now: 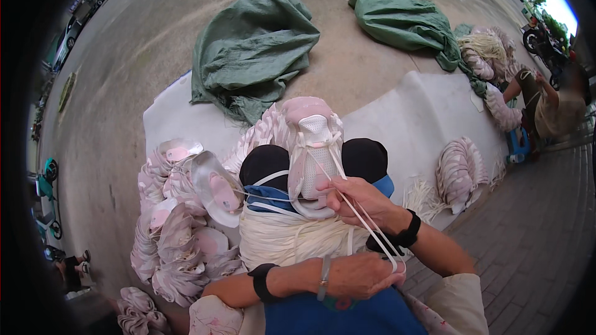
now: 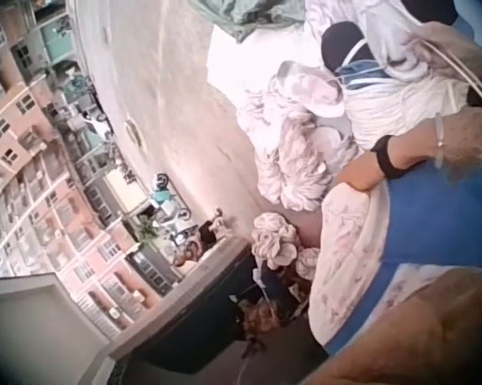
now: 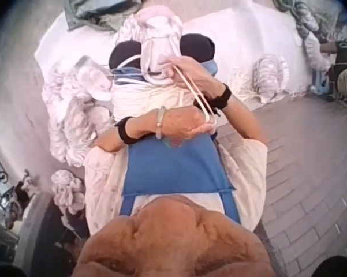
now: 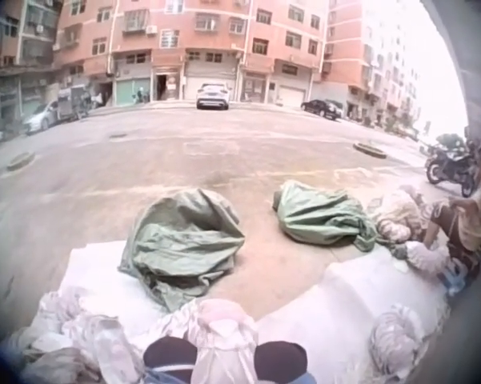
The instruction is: The person laces a shoe by hand, threading a lace through the eyelets and pulling it tight. They then tie the lace into a bow, set the shoe aside, and pick up another shoe to repeat the process.
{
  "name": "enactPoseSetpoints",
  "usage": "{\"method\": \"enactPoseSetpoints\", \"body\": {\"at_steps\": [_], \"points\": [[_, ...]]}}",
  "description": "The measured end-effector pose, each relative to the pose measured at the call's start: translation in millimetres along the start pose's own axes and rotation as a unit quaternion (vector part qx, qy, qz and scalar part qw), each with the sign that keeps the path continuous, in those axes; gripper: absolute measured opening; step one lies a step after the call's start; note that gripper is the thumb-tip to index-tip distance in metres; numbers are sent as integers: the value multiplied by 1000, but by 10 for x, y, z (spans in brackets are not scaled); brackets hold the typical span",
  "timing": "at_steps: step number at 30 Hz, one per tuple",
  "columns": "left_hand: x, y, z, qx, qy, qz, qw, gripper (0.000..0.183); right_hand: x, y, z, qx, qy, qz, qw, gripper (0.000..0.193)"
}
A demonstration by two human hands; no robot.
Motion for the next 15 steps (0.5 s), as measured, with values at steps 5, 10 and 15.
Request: {"method": "enactPoseSetpoints", "body": {"at_steps": [5, 10, 15], "points": [[255, -60, 157, 122, -150, 23, 981, 33, 136, -111, 249, 78, -39, 102, 991, 30], [486, -879, 753, -152, -114, 147, 971, 32, 176, -76, 752, 151, -39, 345, 926, 28], [851, -1906, 1080, -487, -258, -144, 822, 19, 34, 289, 390, 184, -50, 435, 880, 34]]}}
Point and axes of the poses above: each hand's wrist, its own z-axis away from the middle knuckle, its own y-axis out of the palm, x = y × z, the point moved 8 cm from there along -z, towards the middle knuckle, and after that the axes turned 6 degrees about y, right-handed, at the moved point
